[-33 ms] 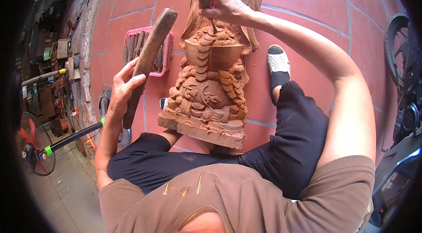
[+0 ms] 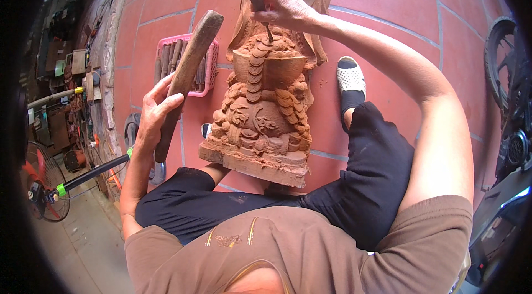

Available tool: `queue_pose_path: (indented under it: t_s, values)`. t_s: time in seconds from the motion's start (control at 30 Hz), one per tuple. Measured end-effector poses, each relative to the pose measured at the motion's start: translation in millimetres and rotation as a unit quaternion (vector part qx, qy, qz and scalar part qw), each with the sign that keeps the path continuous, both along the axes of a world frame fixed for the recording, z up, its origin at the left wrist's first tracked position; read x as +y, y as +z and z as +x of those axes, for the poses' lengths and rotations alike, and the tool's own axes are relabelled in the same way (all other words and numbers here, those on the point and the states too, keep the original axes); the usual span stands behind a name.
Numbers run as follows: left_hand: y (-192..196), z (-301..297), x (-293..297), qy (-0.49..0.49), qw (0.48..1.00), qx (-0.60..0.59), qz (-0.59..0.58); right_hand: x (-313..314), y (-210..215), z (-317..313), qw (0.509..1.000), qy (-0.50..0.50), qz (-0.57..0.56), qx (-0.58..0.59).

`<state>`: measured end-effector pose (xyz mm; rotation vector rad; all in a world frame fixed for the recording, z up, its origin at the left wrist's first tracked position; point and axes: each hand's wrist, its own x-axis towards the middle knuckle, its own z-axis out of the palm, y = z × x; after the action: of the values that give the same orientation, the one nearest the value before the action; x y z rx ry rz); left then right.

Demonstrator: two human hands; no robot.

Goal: The person carves a wooden sculpture of a figure using a chisel and mallet. They repeatedly strike the chisel to shape the upper torso and head area, occasionally switching tools from a nearby basket.

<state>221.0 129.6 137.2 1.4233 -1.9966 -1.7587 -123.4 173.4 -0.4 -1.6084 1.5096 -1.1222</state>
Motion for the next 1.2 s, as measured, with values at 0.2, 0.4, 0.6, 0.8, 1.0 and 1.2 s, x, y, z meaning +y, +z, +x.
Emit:
queue_pose_path:
  t_s: [0.2, 0.4, 0.6, 0.8, 1.0, 1.2]
  values:
    - [-2, -3, -3, 0.002, 1.0, 0.024, -0.007, 9, -3, -6, 0.997, 0.023, -0.019, 0.074]
    - [1, -4, -5, 0.018, 0.999, 0.029, -0.004, 15, 1, -11, 0.996, 0.083, 0.041, -0.02]
    - [3, -2, -6, 0.027, 0.999, 0.024, -0.016, 16, 2, -22, 0.996, 0.081, 0.047, 0.004]
    - [3, -4, -6, 0.022, 0.999, 0.019, -0.019, 19, 5, -19, 0.993, 0.026, 0.0, 0.118]
    - [5, -6, -3, 0.021, 0.999, 0.046, -0.01, 25, 8, -7, 0.999, -0.034, -0.017, 0.014]
    - [2, -10, -3, -0.001, 0.998, 0.031, -0.057, 33, 0, -4, 0.998, 0.002, 0.011, -0.055]
